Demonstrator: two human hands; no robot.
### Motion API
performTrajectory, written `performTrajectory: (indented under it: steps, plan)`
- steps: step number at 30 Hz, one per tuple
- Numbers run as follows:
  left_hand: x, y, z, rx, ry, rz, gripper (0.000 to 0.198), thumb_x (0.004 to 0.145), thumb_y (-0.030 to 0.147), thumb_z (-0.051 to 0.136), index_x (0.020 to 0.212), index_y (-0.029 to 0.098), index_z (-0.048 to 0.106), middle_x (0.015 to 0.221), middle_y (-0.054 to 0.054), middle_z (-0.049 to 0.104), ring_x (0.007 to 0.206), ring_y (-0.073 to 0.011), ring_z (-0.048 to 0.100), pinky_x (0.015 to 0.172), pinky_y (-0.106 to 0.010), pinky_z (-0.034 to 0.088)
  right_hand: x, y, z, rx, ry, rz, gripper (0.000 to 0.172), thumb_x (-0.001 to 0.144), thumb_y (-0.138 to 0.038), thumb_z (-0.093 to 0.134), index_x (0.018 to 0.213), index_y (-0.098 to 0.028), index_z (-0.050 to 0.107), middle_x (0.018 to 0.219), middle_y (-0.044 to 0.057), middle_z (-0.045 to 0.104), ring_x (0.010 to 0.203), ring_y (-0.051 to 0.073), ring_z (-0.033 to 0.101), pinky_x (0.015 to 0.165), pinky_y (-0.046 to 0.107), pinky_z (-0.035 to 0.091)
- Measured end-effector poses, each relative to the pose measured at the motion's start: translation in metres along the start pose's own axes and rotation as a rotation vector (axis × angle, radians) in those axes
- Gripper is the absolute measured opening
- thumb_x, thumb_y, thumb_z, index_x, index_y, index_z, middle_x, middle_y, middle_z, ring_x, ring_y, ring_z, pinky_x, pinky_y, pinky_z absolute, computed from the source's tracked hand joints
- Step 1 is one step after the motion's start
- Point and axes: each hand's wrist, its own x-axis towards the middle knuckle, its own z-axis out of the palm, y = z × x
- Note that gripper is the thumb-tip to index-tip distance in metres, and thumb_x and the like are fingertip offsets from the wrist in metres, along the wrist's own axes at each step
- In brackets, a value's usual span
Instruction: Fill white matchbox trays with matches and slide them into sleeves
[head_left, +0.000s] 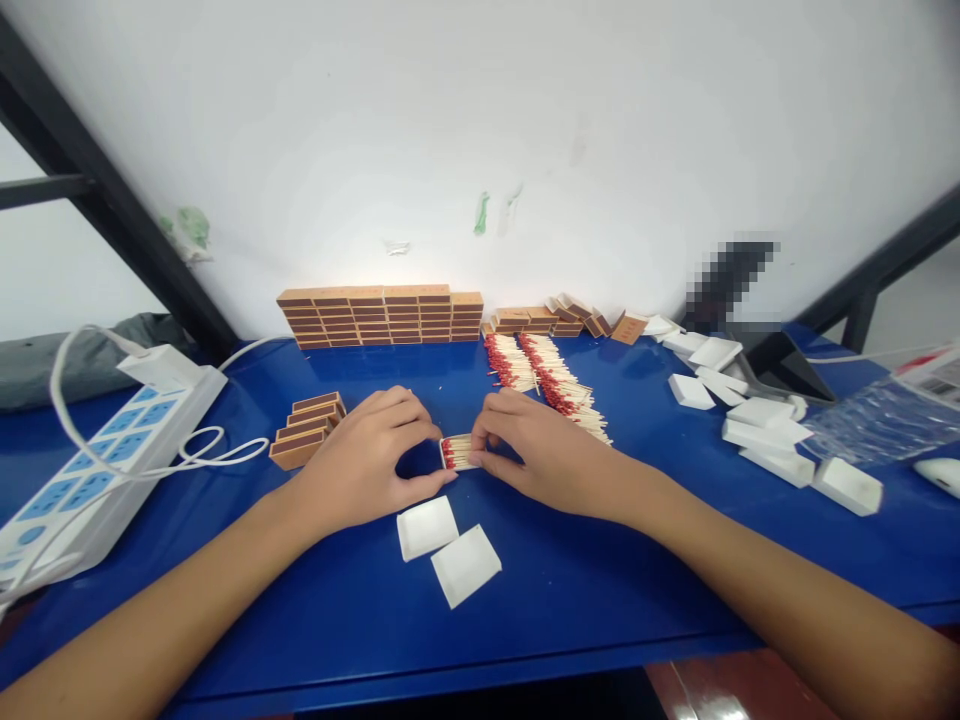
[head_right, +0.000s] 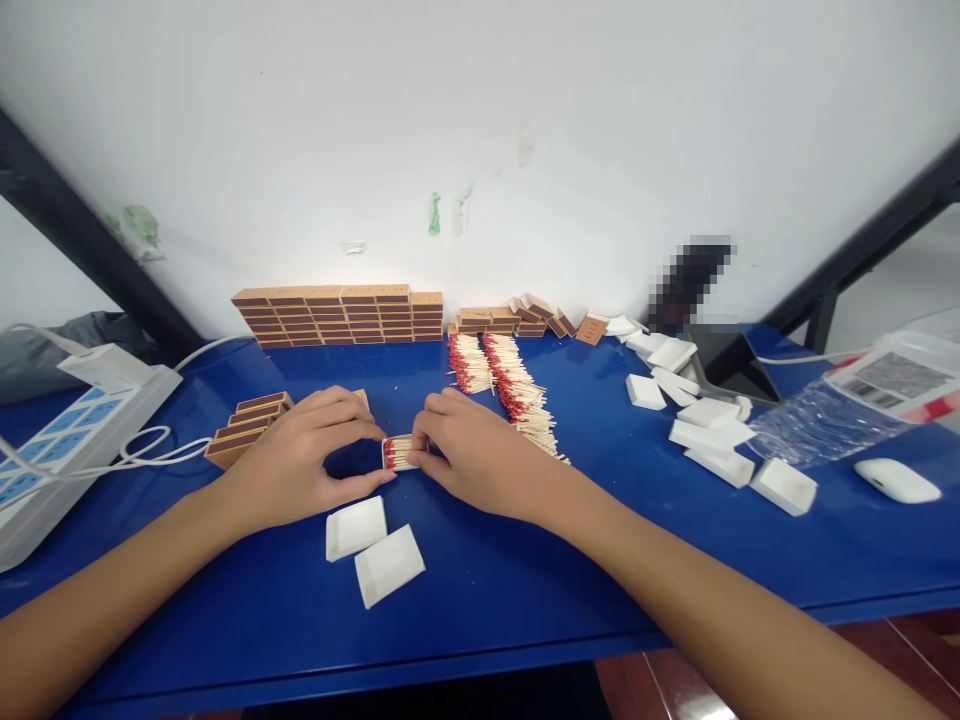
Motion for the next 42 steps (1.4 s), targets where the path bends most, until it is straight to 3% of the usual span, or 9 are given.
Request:
performTrajectory:
  steps: [7, 10, 12, 18, 24, 28, 34, 39, 42]
  plan:
    - [-0.001, -0.003, -0.002, 0.015, -0.020, -0.003, 0.027, 0.097, 0.046, 0.073, 0.104, 0.020, 0.077, 0.104, -0.008, 0.074, 0.104, -0.0260, 0.062, 0.095, -0.045, 0.053, -0.001, 0.002, -0.003, 0.037, 0.008, 0.057, 0.005, 0.100, -0.025, 0.069, 0.102, -0.022, 0.065, 0.104, 0.006, 0.064, 0.100, 0.023, 0.060, 0.086, 0.038, 0.050]
    - [-0.001, -0.010, -0.012, 0.075, 0.029, 0.002, 0.031, 0.096, 0.048, 0.074, 0.109, 0.019, 0.077, 0.109, -0.009, 0.075, 0.110, -0.0276, 0.062, 0.098, -0.046, 0.053, -0.003, 0.005, -0.003, 0.048, 0.006, 0.044, 0.032, 0.095, -0.038, 0.078, 0.120, -0.024, 0.065, 0.115, 0.008, 0.062, 0.108, 0.025, 0.060, 0.091, 0.041, 0.052]
    - [-0.001, -0.015, -0.022, 0.138, 0.084, 0.006, 0.030, 0.097, 0.047, 0.073, 0.108, 0.019, 0.077, 0.108, -0.009, 0.075, 0.109, -0.0280, 0.063, 0.098, -0.047, 0.052, -0.003, 0.007, -0.002, 0.037, -0.012, 0.030, 0.037, 0.094, -0.040, 0.078, 0.125, -0.024, 0.065, 0.119, 0.009, 0.061, 0.113, 0.027, 0.059, 0.096, 0.044, 0.051]
    - [-0.001, -0.027, -0.049, 0.234, 0.070, -0.100, 0.036, 0.098, 0.051, 0.064, 0.077, 0.023, 0.072, 0.067, -0.003, 0.061, 0.070, -0.0207, 0.054, 0.067, -0.038, 0.046, -0.001, 0.010, -0.001, 0.007, -0.029, 0.038, 0.023, 0.097, -0.035, 0.073, 0.115, -0.022, 0.067, 0.116, 0.010, 0.063, 0.110, 0.028, 0.059, 0.093, 0.044, 0.052]
    - [-0.004, -0.035, -0.033, 0.258, -0.005, -0.129, 0.044, 0.094, 0.053, 0.070, 0.119, 0.018, 0.078, 0.111, -0.013, 0.075, 0.106, -0.0325, 0.065, 0.095, -0.050, 0.052, 0.001, 0.023, -0.003, -0.045, 0.061, 0.056, 0.021, 0.092, -0.032, 0.076, 0.109, -0.021, 0.068, 0.113, 0.010, 0.065, 0.109, 0.028, 0.060, 0.093, 0.043, 0.051]
    - [-0.006, -0.040, -0.022, 0.292, -0.060, -0.181, 0.048, 0.093, 0.056, 0.071, 0.120, 0.016, 0.078, 0.113, -0.015, 0.075, 0.111, -0.0366, 0.064, 0.097, -0.055, 0.051, 0.003, 0.035, -0.002, -0.060, 0.100, 0.066, 0.021, 0.091, -0.032, 0.076, 0.106, -0.021, 0.067, 0.112, 0.010, 0.067, 0.108, 0.028, 0.061, 0.091, 0.042, 0.051]
    - [-0.007, -0.045, -0.022, 0.251, -0.102, -0.218, 0.030, 0.097, 0.044, 0.068, 0.109, 0.018, 0.076, 0.110, -0.012, 0.076, 0.107, -0.0330, 0.065, 0.093, -0.050, 0.052, 0.006, 0.036, 0.001, -0.044, 0.184, 0.080, 0.020, 0.091, -0.034, 0.076, 0.105, -0.022, 0.067, 0.104, 0.007, 0.071, 0.098, 0.025, 0.063, 0.084, 0.038, 0.049]
    - [-0.007, -0.043, -0.022, 0.208, -0.063, -0.216, 0.047, 0.097, 0.050, 0.069, 0.129, 0.016, 0.071, 0.118, -0.014, 0.075, 0.114, -0.0337, 0.064, 0.099, -0.052, 0.051, 0.007, 0.034, 0.003, -0.038, 0.197, 0.087, 0.021, 0.091, -0.035, 0.077, 0.105, -0.022, 0.067, 0.104, 0.006, 0.072, 0.095, 0.024, 0.063, 0.081, 0.036, 0.048]
    - [-0.007, -0.043, -0.021, 0.237, -0.116, -0.235, 0.041, 0.098, 0.048, 0.067, 0.126, 0.018, 0.074, 0.119, -0.014, 0.076, 0.115, -0.0343, 0.064, 0.101, -0.053, 0.050, 0.006, 0.037, 0.004, -0.048, 0.191, 0.087, 0.021, 0.091, -0.034, 0.078, 0.105, -0.022, 0.068, 0.104, 0.006, 0.073, 0.095, 0.024, 0.064, 0.081, 0.036, 0.048]
